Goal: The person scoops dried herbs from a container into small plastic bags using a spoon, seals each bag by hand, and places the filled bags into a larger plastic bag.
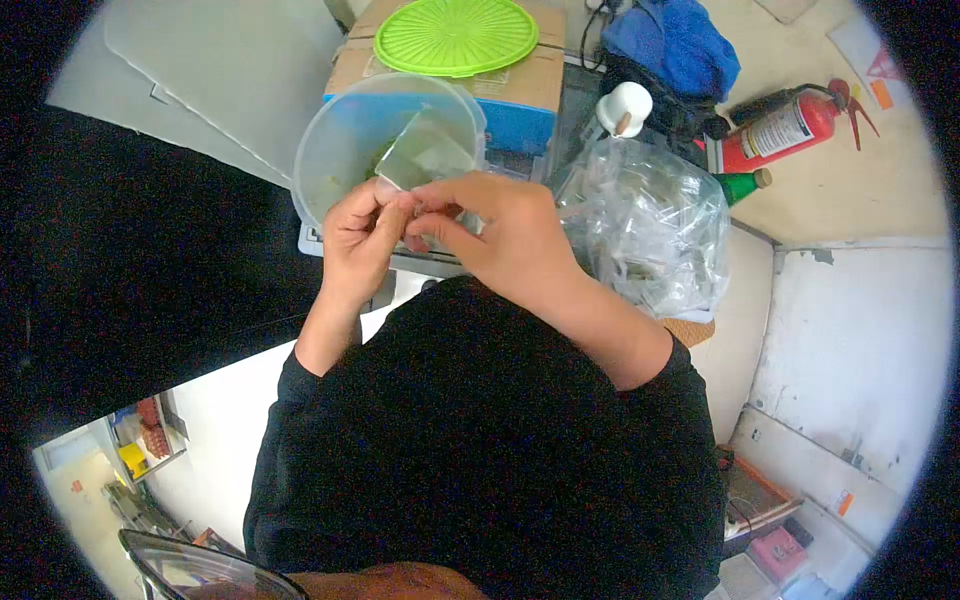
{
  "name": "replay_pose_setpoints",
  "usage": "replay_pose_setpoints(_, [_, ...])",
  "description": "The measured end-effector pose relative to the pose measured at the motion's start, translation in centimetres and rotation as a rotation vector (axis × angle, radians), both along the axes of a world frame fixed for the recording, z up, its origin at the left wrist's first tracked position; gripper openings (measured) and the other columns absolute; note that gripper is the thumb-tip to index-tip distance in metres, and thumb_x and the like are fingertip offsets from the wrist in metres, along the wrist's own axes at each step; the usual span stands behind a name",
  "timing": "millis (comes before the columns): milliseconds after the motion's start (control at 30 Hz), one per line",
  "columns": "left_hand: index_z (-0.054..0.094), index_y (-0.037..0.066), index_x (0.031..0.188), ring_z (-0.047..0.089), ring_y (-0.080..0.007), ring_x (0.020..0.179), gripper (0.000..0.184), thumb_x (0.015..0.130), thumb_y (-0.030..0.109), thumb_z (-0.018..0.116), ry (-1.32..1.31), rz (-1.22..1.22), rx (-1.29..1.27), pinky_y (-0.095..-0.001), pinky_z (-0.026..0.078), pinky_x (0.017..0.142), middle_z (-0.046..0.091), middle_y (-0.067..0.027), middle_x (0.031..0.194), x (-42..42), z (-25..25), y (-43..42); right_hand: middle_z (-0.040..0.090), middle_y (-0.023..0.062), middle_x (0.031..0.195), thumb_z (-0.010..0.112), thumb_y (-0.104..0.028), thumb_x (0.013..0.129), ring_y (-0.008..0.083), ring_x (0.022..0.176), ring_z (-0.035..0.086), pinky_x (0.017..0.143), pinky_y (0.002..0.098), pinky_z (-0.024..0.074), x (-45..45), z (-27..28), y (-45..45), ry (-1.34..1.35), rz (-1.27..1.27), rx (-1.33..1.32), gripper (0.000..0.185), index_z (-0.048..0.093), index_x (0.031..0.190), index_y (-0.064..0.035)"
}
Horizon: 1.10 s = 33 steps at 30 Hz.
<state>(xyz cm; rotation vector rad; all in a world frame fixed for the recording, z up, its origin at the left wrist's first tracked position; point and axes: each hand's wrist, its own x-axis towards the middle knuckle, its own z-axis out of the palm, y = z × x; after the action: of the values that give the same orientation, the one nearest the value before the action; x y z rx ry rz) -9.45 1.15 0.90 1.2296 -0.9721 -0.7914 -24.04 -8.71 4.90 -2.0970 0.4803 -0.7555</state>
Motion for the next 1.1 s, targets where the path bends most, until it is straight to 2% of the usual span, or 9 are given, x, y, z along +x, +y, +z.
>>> replay_pose_setpoints(233, [0.058,0.0,0.076,0.058,-0.0058,0.059,0.015,0.09,0.006,0.06,-0.026,-0.092,0.036,-0.0207,0.044,0.05,0.053,-0.0006,0.067,3.9,0.8,1.5,0.067,0.0093,0.076,0.069,-0.01,0.075,0.0239,0.068,0.065,0.061,0.0328,0.0502,4.1,0.6,1.4,0.041,-0.014,0.22,0.012,0.067,0.086,-0.0051])
replay_pose_setpoints(433, [0.05,0.004,0.068,0.054,-0.0057,0.053,0.023,0.09,0.005,0.057,-0.126,-0.044,0.185,-0.0214,0.046,0.05,0.054,0.0004,0.062,7.3,-0.1,2.3,0.061,0.0079,0.08,0.066,-0.008,0.071,0.0288,0.07,0.061,0.059,0.0353,0.0501,7.9,-0.8,0.7,-0.043,-0.148,-0.187,0.009,0.062,0.079,-0.0076])
replay_pose_setpoints(500, [0.049,0.005,0.062,0.048,-0.0043,0.048,0.026,0.086,0.002,0.057,-0.15,-0.031,0.232,-0.0198,0.039,0.045,0.052,0.0024,0.059,9.5,0.9,2.3,0.061,0.0076,0.085,0.066,-0.012,0.073,0.0275,0.072,0.062,0.058,0.0358,0.0498,8.0,0.6,0.5,0.16,0.102,-0.471,0.008,0.061,0.079,-0.0086])
replay_pose_setpoints(667, [0.059,0.001,0.094,0.058,-0.0103,0.087,0.024,0.091,0.024,0.056,-0.38,-0.085,0.327,-0.0249,0.045,0.074,0.062,-0.0067,0.094,13.6,2.7,1.8,0.059,0.0068,0.091,0.067,-0.011,0.074,0.0275,0.072,0.061,0.058,0.0343,0.0467,10.1,1.8,-0.6,0.123,0.422,-0.507,0.017,0.063,0.091,-0.0072])
replay_pose_setpoints(767, [0.051,0.001,0.124,0.05,-0.0181,0.111,0.038,0.095,0.026,0.051,0.032,-0.348,-0.005,-0.0275,0.037,0.095,0.056,-0.0099,0.114,13.5,2.5,2.2,0.06,0.0069,0.093,0.064,-0.011,0.077,0.0301,0.073,0.061,0.06,0.0374,0.0469,11.7,2.2,-0.9,0.166,0.448,-0.392,0.014,0.063,0.09,-0.0091])
replay_pose_setpoints(800, [0.036,-0.001,0.138,0.041,-0.0239,0.124,0.053,0.098,0.033,0.043,0.095,-0.556,0.044,-0.0318,0.026,0.107,0.048,-0.0153,0.128,14.0,2.2,2.7,0.061,0.007,0.095,0.063,-0.012,0.077,0.0318,0.073,0.061,0.061,0.0394,0.048,12.4,2.7,-0.9,0.248,0.462,-0.325,0.01,0.064,0.087,-0.0101])
replay_pose_setpoints(933, [0.037,-0.003,0.136,0.047,-0.0249,0.118,0.06,0.097,0.043,0.04,0.112,-0.472,0.056,-0.0355,0.032,0.103,0.051,-0.0162,0.123,15.5,0.2,3.6,0.06,0.0098,0.1,0.061,-0.012,0.078,0.0369,0.077,0.06,0.065,0.0453,0.048,14.7,1.7,-2.0,0.12,0.548,-0.147,0.018,0.064,0.096,-0.0137])
replay_pose_setpoints(1033, [0.037,-0.002,0.137,0.052,-0.0258,0.11,0.07,0.094,0.054,0.038,0.14,-0.275,-0.051,-0.0368,0.037,0.098,0.054,-0.0141,0.114,16.3,0.4,3.0,0.059,0.0118,0.101,0.062,-0.012,0.077,0.037,0.085,0.061,0.067,0.0461,0.0485,16.3,-1.5,-5.1,0.222,0.346,-0.352,0.026,0.064,0.102,-0.0169])
replay_pose_setpoints(1100, [0.037,-0.002,0.136,0.055,-0.0248,0.1,0.081,0.089,0.064,0.037,0.172,-0.062,-0.069,-0.0393,0.042,0.091,0.054,-0.0139,0.109,16.4,0.4,3.0,0.059,0.0117,0.1,0.062,-0.007,0.073,0.0349,0.093,0.062,0.073,0.0449,0.0517,15.8,-4.6,-5.5,0.638,0.536,-0.503,0.021,0.067,0.092,-0.0152])
